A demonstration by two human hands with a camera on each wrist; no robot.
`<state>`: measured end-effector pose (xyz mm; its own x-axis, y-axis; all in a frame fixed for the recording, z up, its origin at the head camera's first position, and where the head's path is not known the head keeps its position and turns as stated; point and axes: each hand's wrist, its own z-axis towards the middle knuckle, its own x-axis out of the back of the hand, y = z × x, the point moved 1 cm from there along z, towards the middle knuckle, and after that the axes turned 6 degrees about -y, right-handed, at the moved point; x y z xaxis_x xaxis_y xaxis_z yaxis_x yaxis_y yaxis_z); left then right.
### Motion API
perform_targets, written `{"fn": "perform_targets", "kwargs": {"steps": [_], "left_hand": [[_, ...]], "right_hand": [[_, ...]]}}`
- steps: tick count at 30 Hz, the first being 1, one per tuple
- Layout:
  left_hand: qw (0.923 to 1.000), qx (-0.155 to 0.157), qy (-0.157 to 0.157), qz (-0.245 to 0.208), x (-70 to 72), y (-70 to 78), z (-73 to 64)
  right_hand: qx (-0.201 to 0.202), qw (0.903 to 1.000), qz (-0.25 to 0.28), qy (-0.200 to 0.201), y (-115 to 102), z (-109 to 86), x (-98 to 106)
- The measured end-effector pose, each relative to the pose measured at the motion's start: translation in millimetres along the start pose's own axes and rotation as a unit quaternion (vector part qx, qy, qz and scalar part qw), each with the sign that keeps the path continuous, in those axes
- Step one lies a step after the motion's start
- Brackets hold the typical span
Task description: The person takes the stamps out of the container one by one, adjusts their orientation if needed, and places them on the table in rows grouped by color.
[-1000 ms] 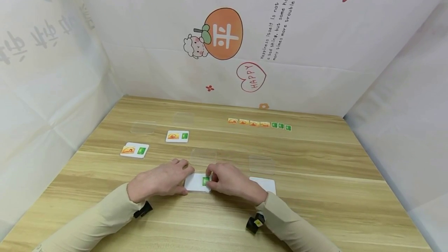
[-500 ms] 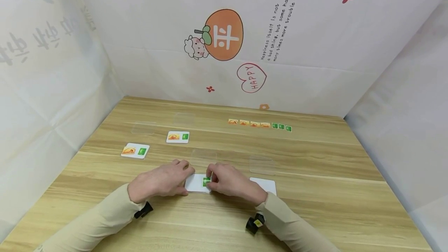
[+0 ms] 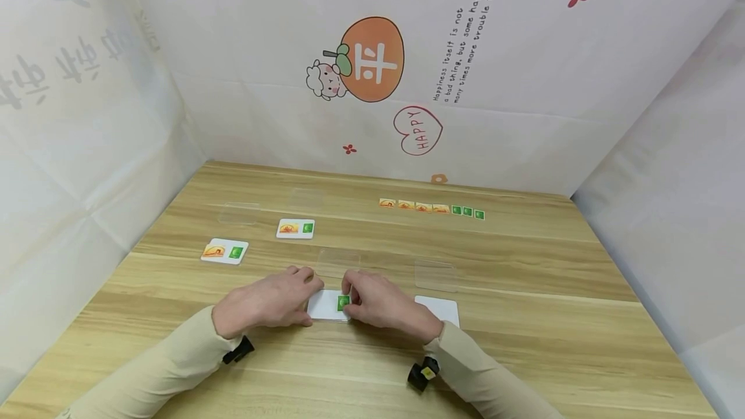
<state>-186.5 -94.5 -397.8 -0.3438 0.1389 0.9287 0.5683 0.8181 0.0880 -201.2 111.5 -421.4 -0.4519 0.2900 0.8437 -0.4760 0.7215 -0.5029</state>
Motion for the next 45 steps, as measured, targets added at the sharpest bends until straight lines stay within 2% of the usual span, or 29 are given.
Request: {"fn": "perform_targets", "kwargs": {"steps": [16, 28, 38, 45], "left_hand": [[1.0000, -0.002, 0.005, -0.001, -0.1, 0.2, -0.7], [1.0000, -0.001, 0.008, -0.003, 0.6, 0.8, -2.0], [1.0000, -0.001, 0.007, -0.003, 0.0, 0.9, -1.5], [1.0000, -0.006, 0.008, 0.000, -0.1, 0.8, -1.9]], "right_hand": [[0.013, 0.9994, 0.025, 0.019, -0.4, -0.6, -3.5], [0.013, 0.9970, 0.068, 0.036, 2.5, -2.9, 6.5], [0.018, 0.9953, 0.076, 0.058, 6.4, -6.9, 12.9], [0.016, 0.9955, 0.057, 0.074, 11.1, -9.8, 23.1]]}}
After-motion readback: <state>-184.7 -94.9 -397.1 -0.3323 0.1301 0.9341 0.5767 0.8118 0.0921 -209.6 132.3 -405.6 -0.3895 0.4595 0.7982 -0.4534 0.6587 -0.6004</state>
